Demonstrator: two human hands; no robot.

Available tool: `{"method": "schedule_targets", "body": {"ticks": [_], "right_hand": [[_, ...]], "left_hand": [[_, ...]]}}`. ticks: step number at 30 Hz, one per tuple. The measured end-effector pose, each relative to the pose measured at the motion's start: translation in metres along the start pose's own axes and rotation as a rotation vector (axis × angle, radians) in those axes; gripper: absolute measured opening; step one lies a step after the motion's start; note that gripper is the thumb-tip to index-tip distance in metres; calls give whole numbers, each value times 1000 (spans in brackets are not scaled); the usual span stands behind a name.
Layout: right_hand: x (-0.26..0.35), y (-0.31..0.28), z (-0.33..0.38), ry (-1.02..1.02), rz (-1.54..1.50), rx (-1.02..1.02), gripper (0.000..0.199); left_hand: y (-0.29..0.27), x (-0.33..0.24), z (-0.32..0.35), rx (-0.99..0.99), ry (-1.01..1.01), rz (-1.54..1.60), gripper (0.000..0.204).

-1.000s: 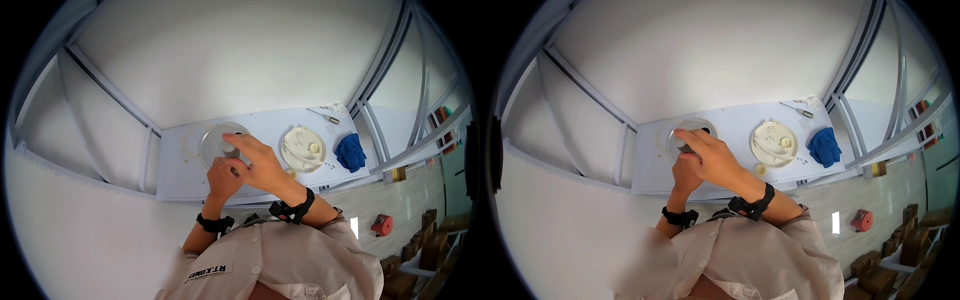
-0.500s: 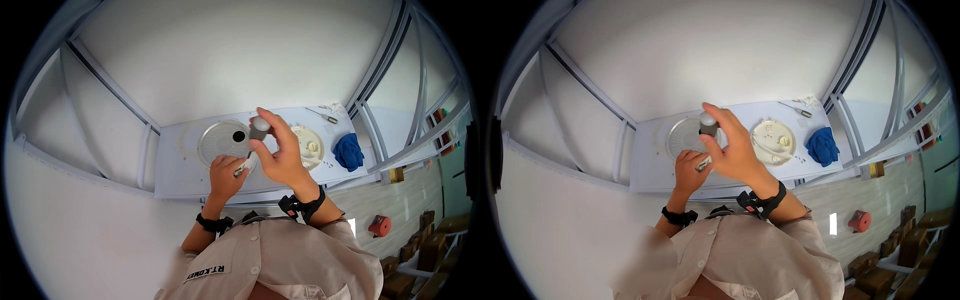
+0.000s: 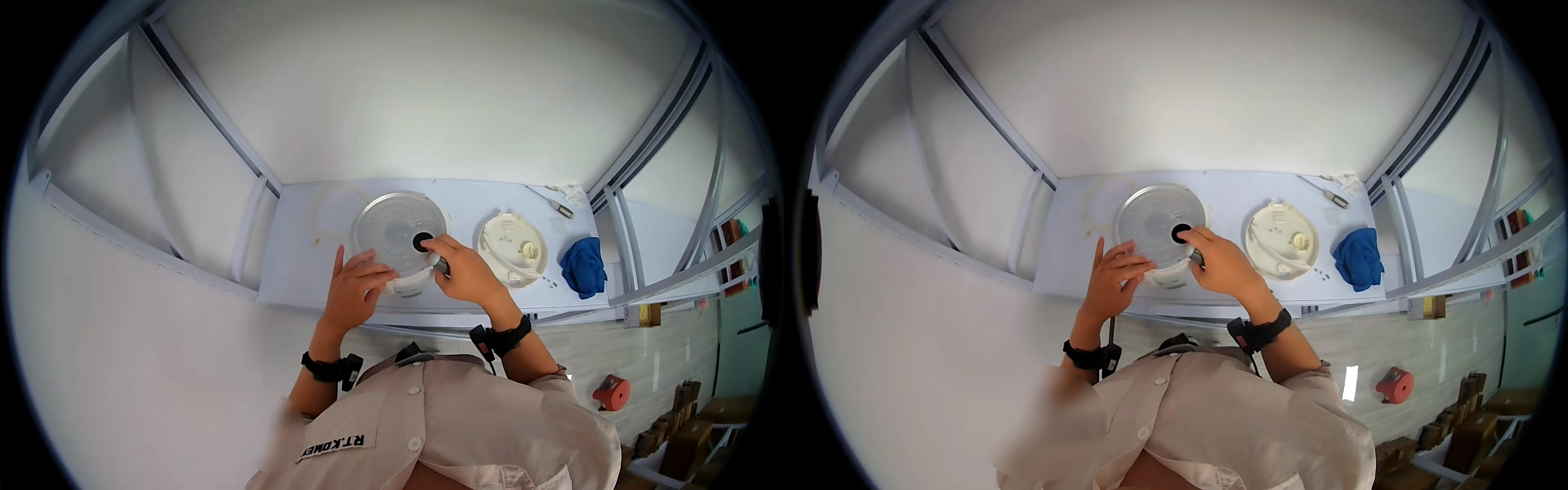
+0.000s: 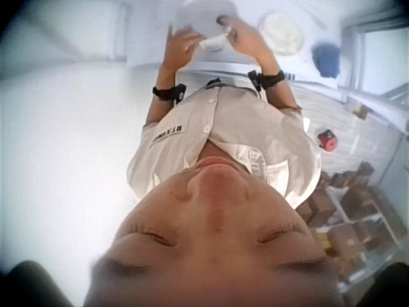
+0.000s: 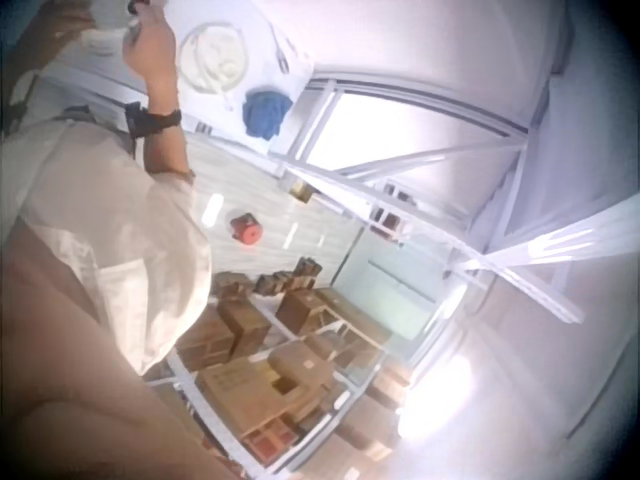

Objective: The person assembles a white plastic appliance component on a workbench. They use a screwdriver to tighten screws into a circular perforated cover, then attach a white plastic base to the assembly.

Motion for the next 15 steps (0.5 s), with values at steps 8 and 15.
{"method": "schedule_targets", "body": {"ticks": [8,15], "right_hand": [[-5,18,3,43,68,-50,38],[-4,25,10,129,49,-162,38]], "left_hand": [[2,13,5,-117,-6,-13,38],[2,16,-5,-148,-2,-60,36]]}}
Point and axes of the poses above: each hand's wrist, its own z-axis away from the middle knuckle, its own y-axis out of the palm, x = y × z, the point moved 9 cm from there along -z, towards the middle knuckle, and after that the axes turned 8 degrees about y, right-handed, at the moved point
